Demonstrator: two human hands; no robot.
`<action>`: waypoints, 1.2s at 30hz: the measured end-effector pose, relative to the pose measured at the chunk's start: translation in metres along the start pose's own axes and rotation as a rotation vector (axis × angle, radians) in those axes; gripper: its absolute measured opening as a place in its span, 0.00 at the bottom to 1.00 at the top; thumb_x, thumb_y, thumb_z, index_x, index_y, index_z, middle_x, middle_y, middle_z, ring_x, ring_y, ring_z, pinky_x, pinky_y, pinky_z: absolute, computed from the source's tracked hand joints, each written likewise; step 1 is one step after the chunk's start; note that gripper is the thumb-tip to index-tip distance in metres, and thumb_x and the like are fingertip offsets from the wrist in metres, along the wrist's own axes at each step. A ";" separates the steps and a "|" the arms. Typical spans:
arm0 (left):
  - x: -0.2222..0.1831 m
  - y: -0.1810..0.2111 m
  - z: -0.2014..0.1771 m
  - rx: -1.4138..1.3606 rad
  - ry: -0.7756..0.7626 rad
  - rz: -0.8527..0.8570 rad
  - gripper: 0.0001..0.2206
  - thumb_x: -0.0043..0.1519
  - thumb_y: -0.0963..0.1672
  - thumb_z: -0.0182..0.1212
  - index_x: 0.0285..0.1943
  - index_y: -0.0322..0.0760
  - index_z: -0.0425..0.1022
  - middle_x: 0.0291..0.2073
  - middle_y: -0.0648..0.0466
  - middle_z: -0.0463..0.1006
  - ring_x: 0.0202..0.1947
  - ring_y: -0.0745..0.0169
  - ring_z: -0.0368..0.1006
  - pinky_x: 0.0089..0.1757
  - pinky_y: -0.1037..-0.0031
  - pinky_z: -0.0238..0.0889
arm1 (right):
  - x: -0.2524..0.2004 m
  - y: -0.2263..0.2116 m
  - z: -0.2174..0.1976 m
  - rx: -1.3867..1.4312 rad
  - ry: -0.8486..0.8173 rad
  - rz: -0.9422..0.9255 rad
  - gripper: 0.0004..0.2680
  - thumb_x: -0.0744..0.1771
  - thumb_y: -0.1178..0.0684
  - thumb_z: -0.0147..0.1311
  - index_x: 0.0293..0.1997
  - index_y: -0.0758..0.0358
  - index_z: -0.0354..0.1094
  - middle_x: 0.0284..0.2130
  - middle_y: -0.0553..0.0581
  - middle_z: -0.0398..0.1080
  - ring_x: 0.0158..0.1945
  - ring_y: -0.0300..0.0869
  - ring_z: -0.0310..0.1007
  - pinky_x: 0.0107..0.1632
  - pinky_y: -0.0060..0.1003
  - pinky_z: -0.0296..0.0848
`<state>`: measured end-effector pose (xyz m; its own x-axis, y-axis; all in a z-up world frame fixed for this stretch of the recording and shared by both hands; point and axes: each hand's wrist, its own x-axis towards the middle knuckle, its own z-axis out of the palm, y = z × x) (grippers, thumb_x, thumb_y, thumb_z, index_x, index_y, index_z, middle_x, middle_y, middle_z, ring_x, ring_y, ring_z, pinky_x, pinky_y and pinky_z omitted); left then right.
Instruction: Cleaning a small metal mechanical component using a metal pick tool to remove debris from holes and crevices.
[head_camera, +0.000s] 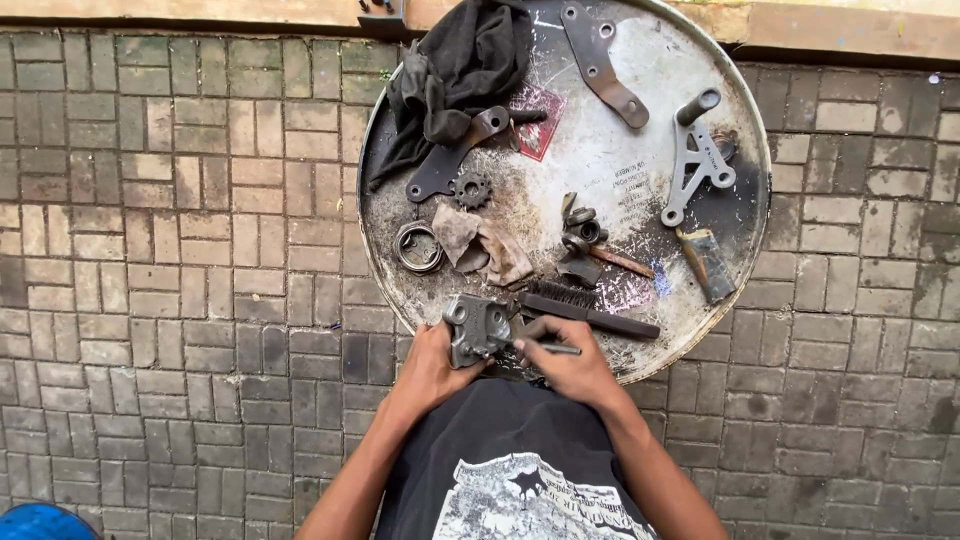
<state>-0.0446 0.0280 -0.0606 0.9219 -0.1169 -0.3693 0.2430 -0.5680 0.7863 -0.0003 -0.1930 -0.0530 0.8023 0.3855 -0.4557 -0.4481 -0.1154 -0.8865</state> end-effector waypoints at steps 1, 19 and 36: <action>0.002 -0.001 -0.001 0.001 0.003 0.001 0.21 0.45 0.47 0.76 0.38 0.28 0.72 0.32 0.35 0.82 0.38 0.31 0.79 0.46 0.54 0.65 | 0.003 -0.009 -0.002 -0.001 -0.002 -0.002 0.03 0.63 0.64 0.59 0.32 0.75 0.76 0.24 0.69 0.79 0.28 0.45 0.78 0.32 0.39 0.78; 0.003 -0.014 0.005 -0.006 -0.044 0.029 0.21 0.47 0.46 0.76 0.43 0.34 0.71 0.35 0.40 0.85 0.39 0.38 0.82 0.44 0.57 0.63 | 0.009 -0.004 -0.010 -0.129 0.166 0.031 0.04 0.64 0.62 0.58 0.31 0.73 0.77 0.21 0.67 0.78 0.23 0.43 0.77 0.26 0.37 0.75; 0.005 0.007 -0.014 0.063 -0.087 -0.006 0.19 0.50 0.45 0.75 0.44 0.34 0.70 0.32 0.39 0.84 0.36 0.40 0.81 0.44 0.58 0.64 | 0.003 0.011 -0.014 0.120 -0.032 0.027 0.03 0.63 0.65 0.59 0.34 0.79 0.74 0.32 0.73 0.79 0.29 0.44 0.78 0.32 0.36 0.79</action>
<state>-0.0337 0.0346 -0.0500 0.8903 -0.1819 -0.4175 0.2265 -0.6184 0.7525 0.0028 -0.2061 -0.0653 0.7772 0.4130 -0.4748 -0.5148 -0.0166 -0.8572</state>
